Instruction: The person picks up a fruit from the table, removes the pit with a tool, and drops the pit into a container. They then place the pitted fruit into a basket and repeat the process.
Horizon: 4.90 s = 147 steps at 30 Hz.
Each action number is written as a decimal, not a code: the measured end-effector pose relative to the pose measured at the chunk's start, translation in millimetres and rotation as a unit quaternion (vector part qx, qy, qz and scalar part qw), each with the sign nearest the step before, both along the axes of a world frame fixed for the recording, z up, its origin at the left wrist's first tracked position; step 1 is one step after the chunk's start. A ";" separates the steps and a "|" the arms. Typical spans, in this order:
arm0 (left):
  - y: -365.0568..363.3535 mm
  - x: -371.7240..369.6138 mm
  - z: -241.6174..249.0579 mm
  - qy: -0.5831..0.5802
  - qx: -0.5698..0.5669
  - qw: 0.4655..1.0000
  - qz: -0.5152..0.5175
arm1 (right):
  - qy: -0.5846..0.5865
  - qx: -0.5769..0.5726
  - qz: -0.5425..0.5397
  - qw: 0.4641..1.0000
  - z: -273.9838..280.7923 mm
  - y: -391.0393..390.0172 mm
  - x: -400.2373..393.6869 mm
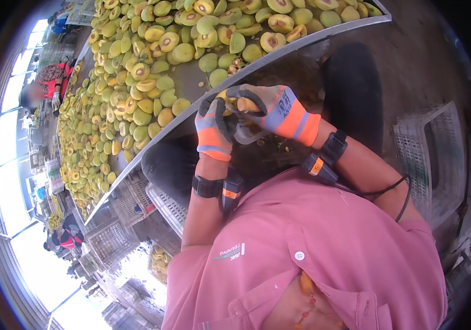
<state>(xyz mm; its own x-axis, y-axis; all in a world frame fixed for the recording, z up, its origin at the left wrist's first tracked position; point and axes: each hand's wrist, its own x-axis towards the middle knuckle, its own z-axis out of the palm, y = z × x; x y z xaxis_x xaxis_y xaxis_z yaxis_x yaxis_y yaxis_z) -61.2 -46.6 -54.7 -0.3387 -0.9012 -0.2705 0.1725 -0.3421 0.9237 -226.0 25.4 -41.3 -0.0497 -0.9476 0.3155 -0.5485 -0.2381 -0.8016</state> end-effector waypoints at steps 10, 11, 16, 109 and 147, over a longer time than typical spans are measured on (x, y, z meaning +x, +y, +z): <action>15.8 33.5 -17.5 -0.093 0.105 0.984 -0.111 | 0.049 0.129 0.172 0.975 -5.6 3.2 7.3; 18.8 37.0 -17.8 -0.125 -0.001 0.982 -0.139 | 0.043 0.120 0.183 0.975 -9.5 3.7 7.2; 29.5 52.7 25.0 -0.244 -0.054 0.959 -0.133 | -0.373 0.247 0.103 0.889 -27.5 4.9 16.6; -5.9 -9.7 -1.7 -0.240 -0.312 0.907 -0.149 | -0.225 0.309 0.116 0.917 -34.7 1.3 2.7; 15.0 49.4 56.1 -0.327 -0.359 0.874 -0.008 | -0.358 0.237 0.180 0.885 -71.6 14.8 14.5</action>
<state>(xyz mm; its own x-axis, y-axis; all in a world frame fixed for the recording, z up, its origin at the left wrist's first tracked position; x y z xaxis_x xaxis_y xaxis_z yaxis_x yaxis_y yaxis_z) -11.7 -31.6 1.4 -0.3370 -0.9145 0.2236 -0.4721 0.3697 0.8003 -211.5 40.2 -112.9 0.2555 -0.9604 -0.1114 0.1835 0.1613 -0.9697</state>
